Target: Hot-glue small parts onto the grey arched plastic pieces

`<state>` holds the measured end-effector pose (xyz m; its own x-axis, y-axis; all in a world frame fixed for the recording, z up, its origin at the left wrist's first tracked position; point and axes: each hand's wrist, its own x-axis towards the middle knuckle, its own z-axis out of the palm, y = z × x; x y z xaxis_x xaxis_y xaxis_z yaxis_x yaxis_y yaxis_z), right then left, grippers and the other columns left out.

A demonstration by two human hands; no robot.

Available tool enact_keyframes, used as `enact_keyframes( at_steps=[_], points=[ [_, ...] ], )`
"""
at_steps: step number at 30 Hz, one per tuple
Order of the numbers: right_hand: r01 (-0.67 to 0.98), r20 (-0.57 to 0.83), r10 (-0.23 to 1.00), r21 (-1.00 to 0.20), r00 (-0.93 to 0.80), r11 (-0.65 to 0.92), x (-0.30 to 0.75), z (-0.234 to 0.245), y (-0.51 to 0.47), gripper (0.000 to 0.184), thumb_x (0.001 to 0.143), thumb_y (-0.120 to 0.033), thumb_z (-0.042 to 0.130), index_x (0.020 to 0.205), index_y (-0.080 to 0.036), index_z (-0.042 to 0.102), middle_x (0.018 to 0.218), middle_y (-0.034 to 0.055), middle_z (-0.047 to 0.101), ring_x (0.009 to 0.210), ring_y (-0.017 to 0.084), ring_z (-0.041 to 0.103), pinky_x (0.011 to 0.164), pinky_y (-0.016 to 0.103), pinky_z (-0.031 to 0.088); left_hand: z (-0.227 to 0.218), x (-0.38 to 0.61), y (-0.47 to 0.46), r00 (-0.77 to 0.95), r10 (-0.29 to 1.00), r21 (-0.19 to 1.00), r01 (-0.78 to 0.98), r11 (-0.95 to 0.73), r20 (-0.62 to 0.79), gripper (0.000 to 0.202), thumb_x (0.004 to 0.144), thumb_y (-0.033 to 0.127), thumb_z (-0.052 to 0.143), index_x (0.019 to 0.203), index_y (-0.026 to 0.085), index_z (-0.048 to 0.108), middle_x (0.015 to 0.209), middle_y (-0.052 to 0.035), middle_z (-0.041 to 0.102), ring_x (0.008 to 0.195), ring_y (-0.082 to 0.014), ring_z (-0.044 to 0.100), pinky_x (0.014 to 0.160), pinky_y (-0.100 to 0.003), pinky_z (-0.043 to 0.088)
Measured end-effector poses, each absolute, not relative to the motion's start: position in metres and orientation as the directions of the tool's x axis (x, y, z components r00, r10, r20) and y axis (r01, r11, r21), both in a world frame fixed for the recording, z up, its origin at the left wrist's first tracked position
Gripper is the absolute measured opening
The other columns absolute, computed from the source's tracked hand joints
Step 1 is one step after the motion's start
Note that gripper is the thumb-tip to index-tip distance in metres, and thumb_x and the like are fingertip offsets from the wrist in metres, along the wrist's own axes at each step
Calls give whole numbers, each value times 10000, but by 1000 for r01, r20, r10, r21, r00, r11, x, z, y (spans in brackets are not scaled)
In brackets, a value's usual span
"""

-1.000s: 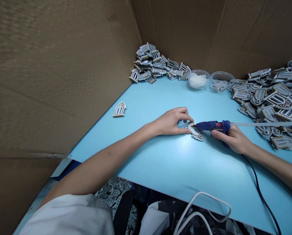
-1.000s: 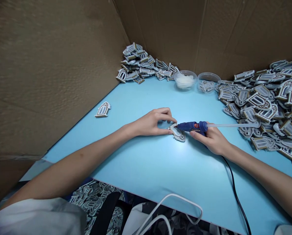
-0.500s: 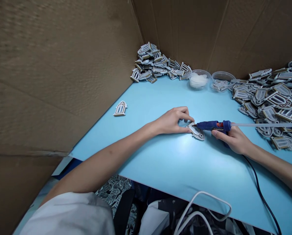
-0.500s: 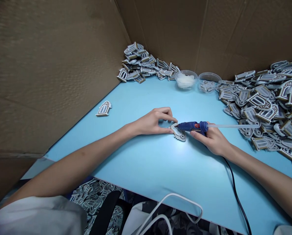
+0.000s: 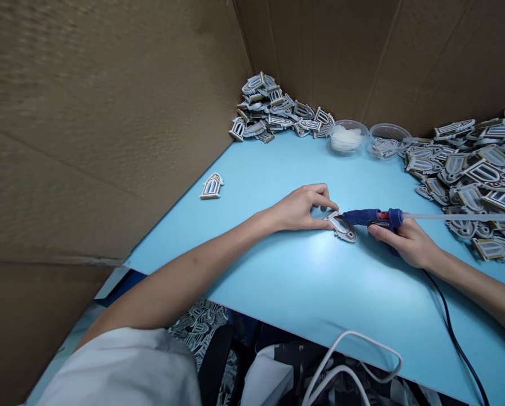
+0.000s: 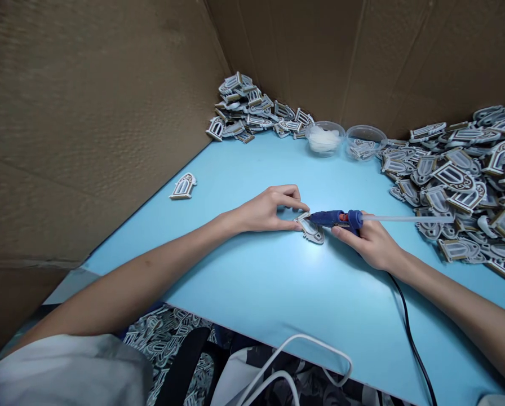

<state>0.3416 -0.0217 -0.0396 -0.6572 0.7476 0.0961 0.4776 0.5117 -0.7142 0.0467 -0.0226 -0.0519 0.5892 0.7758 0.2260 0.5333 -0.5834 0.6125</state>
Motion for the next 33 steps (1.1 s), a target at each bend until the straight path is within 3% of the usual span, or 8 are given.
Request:
enact_keyframes(
  at_steps=[8,11,13,16,21,26,29,33],
  points=[
    [343,581,604,-503,-546,793,340,-44,-31,126,997,-293,597,891,-225,604,868,39,657,725,199,567,710,365,399,-49,49,-26,598,774,597,549,-585,208,417,864,441,812,1172,163,770,1065,-76,655,974,-192,636,874,-303,477],
    [453,579,654,-472,-488,756,344,-50,-23,139,1018,-331,579,924,-229,593,885,43,647,733,210,574,708,373,394,-46,50,-28,619,763,553,576,-602,187,497,894,439,764,1319,188,707,1172,-102,636,1037,-213,631,901,-319,483],
    [574,543,656,-343,-524,743,345,-55,-17,162,1018,-354,561,927,-222,585,946,69,667,758,222,569,732,384,386,-44,50,-30,644,746,531,577,-620,171,490,909,423,729,1349,212,688,1216,-109,620,1077,-226,623,943,-340,486],
    [691,436,686,-179,-582,700,344,-58,-11,131,961,-336,572,956,-206,589,1018,106,670,827,250,574,775,398,381,-39,47,-31,656,739,547,567,-616,153,346,878,408,717,1147,193,740,1202,-100,616,1048,-214,622,949,-342,487],
    [701,231,785,-354,-575,619,338,-53,-14,395,753,-319,679,1110,-186,575,1098,117,656,965,307,593,843,409,404,-30,31,-22,446,887,666,627,-405,120,279,737,410,756,843,169,663,858,-28,641,773,-152,562,741,-278,458],
    [530,225,750,-584,-622,615,338,-55,-10,647,700,-260,710,1308,-197,499,1304,129,624,1027,291,618,971,451,406,-32,21,-4,130,991,911,411,-26,-30,485,695,556,769,948,147,705,807,-48,688,666,-136,544,661,-275,463],
    [496,252,770,-639,-587,588,338,-59,-7,647,721,-235,701,1330,-203,482,1346,140,610,1074,297,625,1006,472,401,-29,25,3,64,993,913,402,69,-104,610,603,617,798,973,138,722,845,-72,694,657,-131,535,579,-251,423],
    [484,290,767,-636,-573,601,337,-61,-8,579,732,-234,718,1276,-210,522,1320,138,630,1190,337,606,1021,488,401,5,51,27,118,941,750,639,173,-317,633,482,682,807,811,150,710,706,-45,648,550,-115,499,492,-234,366]
  ],
)
